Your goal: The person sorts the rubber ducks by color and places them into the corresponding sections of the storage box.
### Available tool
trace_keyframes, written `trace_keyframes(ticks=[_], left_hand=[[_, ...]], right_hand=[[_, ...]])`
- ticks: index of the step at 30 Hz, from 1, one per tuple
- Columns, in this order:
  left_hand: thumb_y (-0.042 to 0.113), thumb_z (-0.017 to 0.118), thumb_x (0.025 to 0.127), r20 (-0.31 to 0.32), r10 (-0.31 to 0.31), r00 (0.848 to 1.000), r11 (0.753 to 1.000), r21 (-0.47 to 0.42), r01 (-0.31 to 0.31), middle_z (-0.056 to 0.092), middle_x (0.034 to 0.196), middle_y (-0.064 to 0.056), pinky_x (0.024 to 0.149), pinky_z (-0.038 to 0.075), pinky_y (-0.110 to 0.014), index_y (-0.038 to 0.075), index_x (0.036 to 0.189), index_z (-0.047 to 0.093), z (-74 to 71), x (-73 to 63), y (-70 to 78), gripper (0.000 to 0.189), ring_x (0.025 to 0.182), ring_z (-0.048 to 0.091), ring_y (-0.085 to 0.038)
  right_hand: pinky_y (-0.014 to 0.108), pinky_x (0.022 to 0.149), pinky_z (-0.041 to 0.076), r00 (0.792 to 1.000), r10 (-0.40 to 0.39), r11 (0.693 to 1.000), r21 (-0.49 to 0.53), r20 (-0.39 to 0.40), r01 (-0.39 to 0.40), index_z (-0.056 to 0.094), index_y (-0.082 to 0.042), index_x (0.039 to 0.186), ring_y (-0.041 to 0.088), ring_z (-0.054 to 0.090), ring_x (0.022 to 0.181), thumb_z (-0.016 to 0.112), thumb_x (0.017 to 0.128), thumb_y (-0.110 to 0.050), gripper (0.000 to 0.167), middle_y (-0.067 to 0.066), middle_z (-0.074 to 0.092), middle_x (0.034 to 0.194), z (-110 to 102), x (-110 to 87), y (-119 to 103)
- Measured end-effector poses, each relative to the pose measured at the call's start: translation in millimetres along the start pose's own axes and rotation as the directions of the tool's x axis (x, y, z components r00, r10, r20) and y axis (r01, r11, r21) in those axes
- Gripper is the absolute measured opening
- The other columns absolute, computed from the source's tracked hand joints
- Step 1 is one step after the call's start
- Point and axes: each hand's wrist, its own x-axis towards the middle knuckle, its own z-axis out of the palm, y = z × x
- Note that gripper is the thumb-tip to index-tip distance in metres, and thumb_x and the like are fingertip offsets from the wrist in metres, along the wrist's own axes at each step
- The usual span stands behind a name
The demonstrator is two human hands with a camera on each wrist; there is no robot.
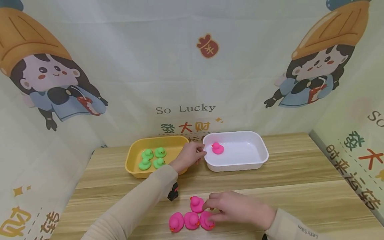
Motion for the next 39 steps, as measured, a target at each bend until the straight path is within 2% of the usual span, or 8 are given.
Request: trace_keyframes(ticks=[4, 10, 17, 23, 32, 39], left_hand=[[0.017, 0.067, 0.103, 0.003, -0.002, 1.0, 1.0, 0.008, 0.002, 0.067, 0.077, -0.005, 0.054, 0.044, -0.02, 0.001, 0.134, 0.067, -0.2, 0.4, -0.8, 0.035, 0.059, 0.054, -0.01], [0.018, 0.067, 0.103, 0.007, 0.0, 1.0, 1.0, 0.008, 0.0, 0.068, 0.076, -0.005, 0.054, 0.045, -0.02, 0.0, 0.137, 0.065, 0.0, 1.4, -1.1, 0.038, 0.059, 0.055, -0.011], [0.019, 0.068, 0.103, 0.008, -0.017, 1.0, 1.0, 0.012, 0.017, 0.065, 0.075, -0.002, 0.055, 0.045, -0.02, 0.001, 0.139, 0.065, 0.1, 0.9, -0.2, 0.04, 0.06, 0.055, -0.011], [0.018, 0.068, 0.103, 0.006, -0.012, 1.0, 1.0, 0.009, 0.012, 0.065, 0.076, -0.001, 0.055, 0.045, -0.02, 0.001, 0.139, 0.064, 0.0, 0.9, 0.1, 0.04, 0.06, 0.055, -0.011], [0.017, 0.067, 0.103, 0.005, -0.005, 1.0, 1.0, -0.003, 0.005, 0.066, 0.079, -0.003, 0.054, 0.045, -0.02, 0.0, 0.139, 0.064, 0.1, 0.2, -0.7, 0.04, 0.06, 0.055, -0.011], [0.017, 0.067, 0.103, 0.009, -0.001, 1.0, 1.0, 0.01, 0.001, 0.065, 0.075, -0.002, 0.053, 0.044, -0.02, 0.0, 0.138, 0.064, -0.1, 0.2, 0.1, 0.039, 0.058, 0.054, -0.011]], right_hand=[[0.004, 0.078, 0.044, 1.0, -0.016, 1.0, 0.002, 0.009, 0.016, 0.072, -0.016, 0.118, -0.004, 0.057, 0.082, 0.07, 0.101, -0.03, 0.021, -0.01, 0.066, 0.101, 8, 0.3, -3], [0.006, 0.084, 0.046, 0.999, -0.051, 0.998, -0.031, -0.009, 0.05, 0.073, -0.019, 0.115, -0.003, 0.062, 0.092, 0.071, 0.1, -0.028, 0.017, -0.012, 0.066, 0.101, 19, -1.0, -2], [0.004, 0.079, 0.044, 0.998, 0.005, 1.0, -0.007, 0.057, -0.004, 0.074, -0.02, 0.117, -0.006, 0.055, 0.085, 0.07, 0.102, -0.026, 0.017, -0.014, 0.064, 0.098, 22, -4.0, -1], [0.003, 0.077, 0.043, 0.999, -0.019, 1.0, -0.021, 0.043, 0.02, 0.074, -0.019, 0.112, -0.007, 0.055, 0.081, 0.073, 0.099, -0.021, 0.014, -0.013, 0.063, 0.095, 25, -6.1, 1], [0.005, 0.079, 0.046, 0.998, 0.047, 0.998, 0.049, 0.051, -0.05, 0.073, -0.02, 0.111, -0.008, 0.058, 0.086, 0.075, 0.098, -0.022, 0.013, -0.015, 0.065, 0.099, 25, -9.1, 3], [0.006, 0.083, 0.046, 0.999, 0.002, 1.0, 0.031, 0.051, -0.004, 0.073, -0.02, 0.116, -0.006, 0.06, 0.092, 0.072, 0.1, -0.024, 0.017, -0.013, 0.067, 0.103, 25, -11.0, 1]])
